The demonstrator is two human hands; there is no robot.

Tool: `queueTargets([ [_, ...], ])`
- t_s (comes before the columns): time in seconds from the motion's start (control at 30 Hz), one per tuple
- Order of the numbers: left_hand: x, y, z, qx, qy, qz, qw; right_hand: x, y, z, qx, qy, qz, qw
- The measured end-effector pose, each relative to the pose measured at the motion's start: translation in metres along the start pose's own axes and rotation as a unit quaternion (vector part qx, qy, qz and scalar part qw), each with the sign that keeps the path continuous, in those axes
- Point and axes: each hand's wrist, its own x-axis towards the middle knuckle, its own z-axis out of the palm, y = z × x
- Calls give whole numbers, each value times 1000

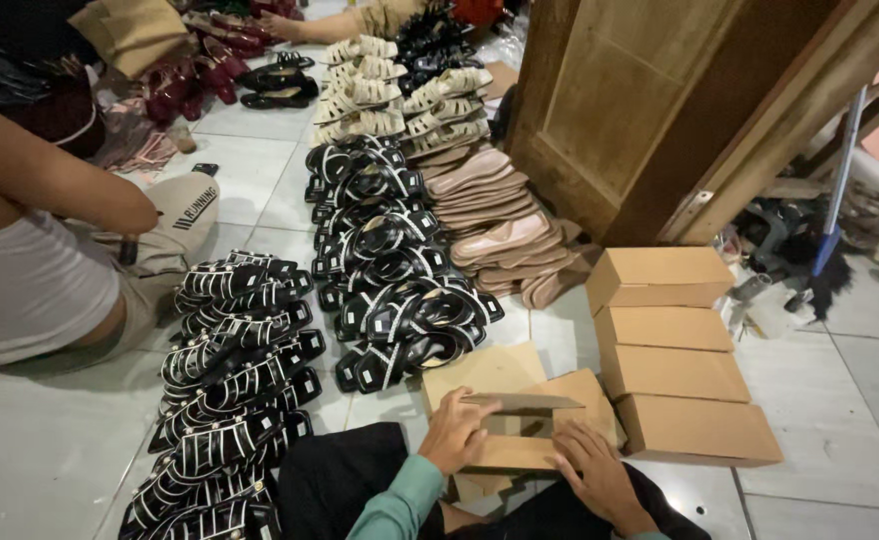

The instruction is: The person sits on the floor and repeatedly picks up black sandals from a pile, places them into small cardboard boxes, closes the boxes, and stacks them. The process is repeated multiple times with the same type of sandals.

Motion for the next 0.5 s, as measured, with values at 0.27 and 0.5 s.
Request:
queueTargets([
  [0.27, -16, -19, 6, 132, 50, 120, 983, 8, 33, 15, 188, 187, 86, 960],
  [0.5, 9, -16, 36, 127, 14, -106, 986, 40, 26, 9, 96, -18, 211, 973],
])
